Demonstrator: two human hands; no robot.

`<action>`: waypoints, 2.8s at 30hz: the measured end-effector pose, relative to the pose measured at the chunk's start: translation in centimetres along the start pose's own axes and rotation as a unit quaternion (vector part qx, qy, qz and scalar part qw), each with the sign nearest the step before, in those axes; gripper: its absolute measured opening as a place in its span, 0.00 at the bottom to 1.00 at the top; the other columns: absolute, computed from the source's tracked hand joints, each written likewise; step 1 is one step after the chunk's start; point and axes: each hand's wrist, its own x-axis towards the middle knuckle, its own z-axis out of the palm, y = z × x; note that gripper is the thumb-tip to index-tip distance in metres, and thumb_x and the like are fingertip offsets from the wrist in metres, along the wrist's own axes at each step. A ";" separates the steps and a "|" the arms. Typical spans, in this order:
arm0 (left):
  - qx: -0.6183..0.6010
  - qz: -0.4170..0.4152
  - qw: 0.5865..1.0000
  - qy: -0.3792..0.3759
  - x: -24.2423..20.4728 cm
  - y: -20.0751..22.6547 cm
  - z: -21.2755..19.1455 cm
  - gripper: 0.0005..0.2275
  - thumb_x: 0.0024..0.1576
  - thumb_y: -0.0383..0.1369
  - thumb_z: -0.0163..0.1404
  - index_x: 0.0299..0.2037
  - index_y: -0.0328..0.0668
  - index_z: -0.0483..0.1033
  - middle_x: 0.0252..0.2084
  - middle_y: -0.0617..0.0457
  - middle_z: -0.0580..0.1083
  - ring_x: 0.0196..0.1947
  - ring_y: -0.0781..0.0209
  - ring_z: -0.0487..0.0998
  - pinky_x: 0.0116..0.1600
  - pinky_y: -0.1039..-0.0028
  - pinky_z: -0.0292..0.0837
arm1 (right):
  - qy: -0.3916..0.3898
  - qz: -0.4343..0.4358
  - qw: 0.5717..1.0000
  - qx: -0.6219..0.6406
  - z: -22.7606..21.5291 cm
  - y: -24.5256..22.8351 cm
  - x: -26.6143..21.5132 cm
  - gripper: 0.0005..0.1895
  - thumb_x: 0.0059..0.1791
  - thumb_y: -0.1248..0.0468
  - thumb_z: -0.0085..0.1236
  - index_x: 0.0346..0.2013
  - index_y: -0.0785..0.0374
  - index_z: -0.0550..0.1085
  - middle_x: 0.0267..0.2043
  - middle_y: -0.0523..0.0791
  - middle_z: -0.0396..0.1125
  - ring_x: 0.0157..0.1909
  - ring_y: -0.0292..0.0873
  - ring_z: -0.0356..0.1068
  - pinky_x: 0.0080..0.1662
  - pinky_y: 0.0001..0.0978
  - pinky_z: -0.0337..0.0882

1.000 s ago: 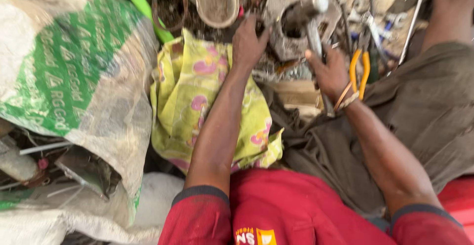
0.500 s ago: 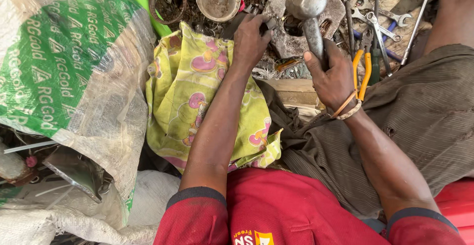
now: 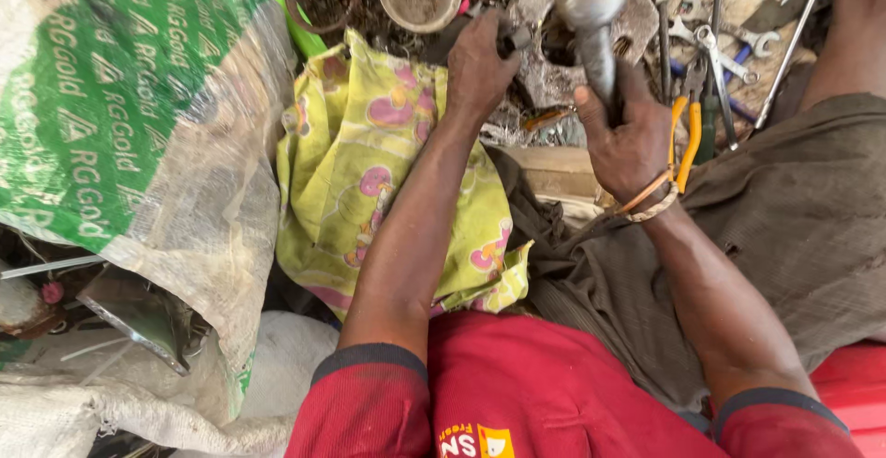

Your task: The person uses pliers and a hammer to manipulate a small metal component on a metal block. They repeatedly strike the part with the hammer and adjust it with pliers, working on the same piece throughout the clip.

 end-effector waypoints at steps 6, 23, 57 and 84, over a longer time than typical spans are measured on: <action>-0.006 0.000 1.000 0.014 0.6 -0.1 0.0 0.24 0.47 0.25 0.63 0.52 0.43 0.63 0.36 0.49 0.76 0.39 0.49 0.80 0.45 0.57 0.75 | -0.026 0.070 0.994 -0.076 2.9 0.0 1.5 0.25 0.58 0.51 0.57 0.60 0.68 0.69 0.32 0.52 0.73 0.27 0.44 0.71 0.29 0.42 0.71; -0.026 -0.071 0.997 -0.023 1.4 0.4 -0.7 0.19 0.54 0.26 0.58 0.54 0.45 0.66 0.42 0.51 0.80 0.45 0.55 0.85 0.52 0.63 0.79 | -0.137 0.224 0.961 -0.091 3.0 1.0 2.4 0.21 0.57 0.52 0.55 0.57 0.65 0.70 0.25 0.46 0.69 0.21 0.40 0.66 0.23 0.37 0.66; -0.011 -0.080 0.996 -0.049 1.3 -0.2 -1.2 0.12 0.59 0.38 0.59 0.48 0.41 0.80 0.42 0.49 0.80 0.38 0.59 0.80 0.43 0.68 0.75 | -0.182 0.484 0.734 0.441 2.1 4.7 -3.1 0.19 0.56 0.48 0.48 0.48 0.62 0.69 0.22 0.37 0.58 0.14 0.29 0.53 0.16 0.23 0.58; 0.269 0.119 0.951 -0.094 6.9 3.1 -3.3 0.07 0.61 0.22 0.52 0.42 0.40 0.84 0.44 0.45 0.81 0.38 0.56 0.84 0.42 0.67 0.81 | -0.066 0.128 0.989 -0.033 -2.4 3.4 -0.7 0.16 0.54 0.56 0.63 0.53 0.59 0.80 0.43 0.51 0.73 0.41 0.50 0.74 0.45 0.43 0.72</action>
